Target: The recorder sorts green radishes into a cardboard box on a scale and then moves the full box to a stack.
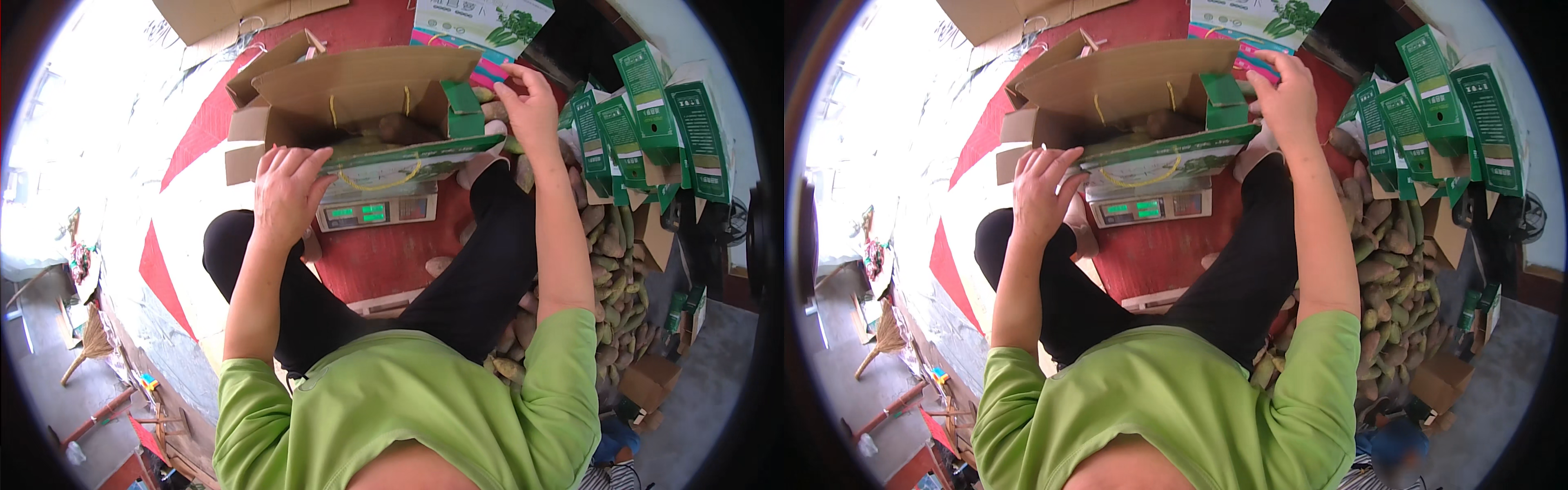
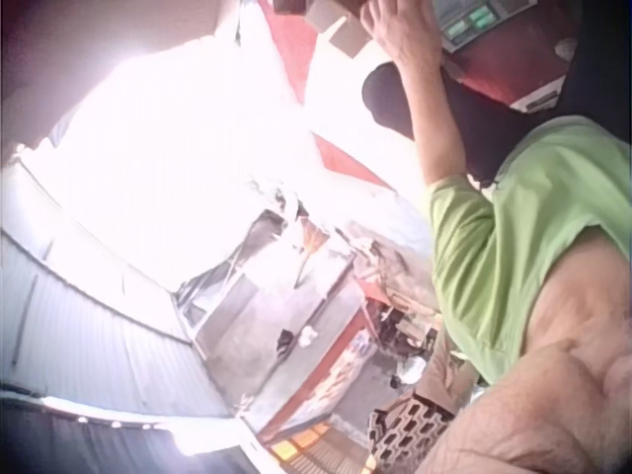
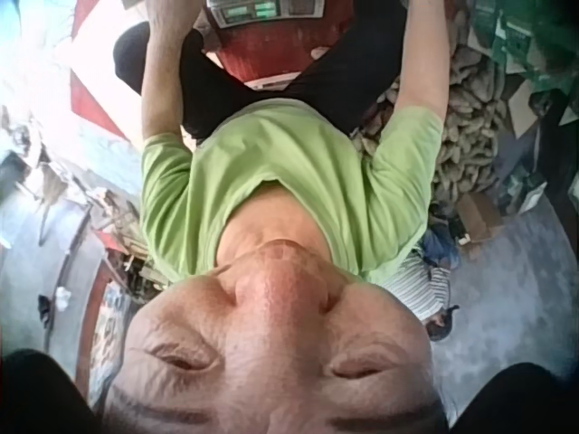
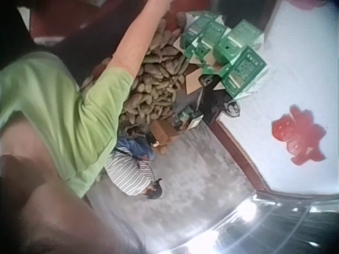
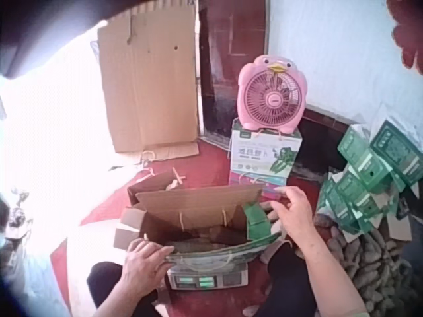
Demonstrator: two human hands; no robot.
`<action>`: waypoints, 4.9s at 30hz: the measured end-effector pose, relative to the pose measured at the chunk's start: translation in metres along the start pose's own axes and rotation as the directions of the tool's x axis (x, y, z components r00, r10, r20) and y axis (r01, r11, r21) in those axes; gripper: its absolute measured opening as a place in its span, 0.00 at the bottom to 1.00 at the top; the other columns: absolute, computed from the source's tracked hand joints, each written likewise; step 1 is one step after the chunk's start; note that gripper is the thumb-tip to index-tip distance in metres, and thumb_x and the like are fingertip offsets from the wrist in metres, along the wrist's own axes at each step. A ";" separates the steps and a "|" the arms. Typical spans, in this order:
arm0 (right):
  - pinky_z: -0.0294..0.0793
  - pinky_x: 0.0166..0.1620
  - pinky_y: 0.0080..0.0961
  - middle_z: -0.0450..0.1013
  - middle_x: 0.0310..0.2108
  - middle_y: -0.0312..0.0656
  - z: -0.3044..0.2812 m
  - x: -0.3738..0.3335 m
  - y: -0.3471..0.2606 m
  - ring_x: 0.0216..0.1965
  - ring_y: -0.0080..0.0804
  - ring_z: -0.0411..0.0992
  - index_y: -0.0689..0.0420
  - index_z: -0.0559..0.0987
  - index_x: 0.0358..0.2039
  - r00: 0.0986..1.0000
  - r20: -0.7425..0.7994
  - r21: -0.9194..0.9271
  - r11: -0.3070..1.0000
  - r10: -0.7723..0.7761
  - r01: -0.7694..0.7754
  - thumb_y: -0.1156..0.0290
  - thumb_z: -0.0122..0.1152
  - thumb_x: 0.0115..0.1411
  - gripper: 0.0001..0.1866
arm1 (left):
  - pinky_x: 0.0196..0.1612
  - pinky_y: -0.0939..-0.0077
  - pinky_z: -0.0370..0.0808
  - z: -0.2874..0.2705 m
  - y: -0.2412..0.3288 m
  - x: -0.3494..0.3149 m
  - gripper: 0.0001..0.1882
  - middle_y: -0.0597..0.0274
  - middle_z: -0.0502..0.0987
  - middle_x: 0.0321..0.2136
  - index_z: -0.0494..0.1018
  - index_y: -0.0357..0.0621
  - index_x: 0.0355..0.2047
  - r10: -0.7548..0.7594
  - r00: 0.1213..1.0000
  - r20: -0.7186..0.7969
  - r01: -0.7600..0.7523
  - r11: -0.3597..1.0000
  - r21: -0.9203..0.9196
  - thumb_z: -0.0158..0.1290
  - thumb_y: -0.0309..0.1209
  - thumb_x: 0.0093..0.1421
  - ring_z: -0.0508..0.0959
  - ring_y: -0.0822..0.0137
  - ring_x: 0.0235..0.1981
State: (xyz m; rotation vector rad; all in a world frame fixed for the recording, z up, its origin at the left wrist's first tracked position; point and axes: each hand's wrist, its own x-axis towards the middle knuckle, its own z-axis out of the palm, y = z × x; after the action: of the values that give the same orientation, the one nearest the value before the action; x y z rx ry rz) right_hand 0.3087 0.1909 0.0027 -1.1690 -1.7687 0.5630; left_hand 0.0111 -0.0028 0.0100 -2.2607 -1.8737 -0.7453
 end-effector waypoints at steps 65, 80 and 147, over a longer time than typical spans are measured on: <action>0.73 0.34 0.37 0.77 0.26 0.46 0.369 -0.347 -0.301 0.31 0.41 0.77 0.60 0.81 0.26 0.012 0.806 0.420 0.586 -0.592 0.693 0.60 0.60 0.50 0.14 | 0.44 0.63 0.71 -0.230 -0.045 -0.490 0.09 0.52 0.77 0.38 0.80 0.46 0.35 -0.846 0.457 0.276 0.506 0.502 0.701 0.55 0.32 0.56 0.73 0.54 0.43; 0.74 0.39 0.33 0.78 0.28 0.44 0.221 -0.075 -0.187 0.34 0.38 0.77 0.55 0.82 0.27 0.633 0.633 0.383 0.891 -0.445 0.244 0.66 0.60 0.50 0.08 | 0.52 0.56 0.67 -0.150 -0.069 -0.217 0.05 0.54 0.75 0.33 0.76 0.40 0.29 -0.454 0.881 -0.137 0.472 0.863 0.177 0.54 0.23 0.51 0.75 0.51 0.41; 0.71 0.42 0.17 0.78 0.35 0.39 -0.510 0.053 -0.079 0.35 0.21 0.73 0.64 0.82 0.35 0.295 -0.910 -0.264 0.955 -0.292 0.132 0.81 0.62 0.54 0.08 | 0.43 0.61 0.73 0.028 0.020 -0.020 0.10 0.53 0.77 0.33 0.79 0.41 0.32 -0.122 0.835 0.536 0.147 0.989 -0.004 0.56 0.27 0.48 0.76 0.52 0.39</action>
State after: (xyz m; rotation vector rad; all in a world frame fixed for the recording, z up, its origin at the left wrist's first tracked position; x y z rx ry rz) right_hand 0.7090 0.1490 0.3303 -0.9713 -0.8420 -0.4355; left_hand 0.0361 -0.0149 -0.0185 -2.5799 -2.2798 -0.1594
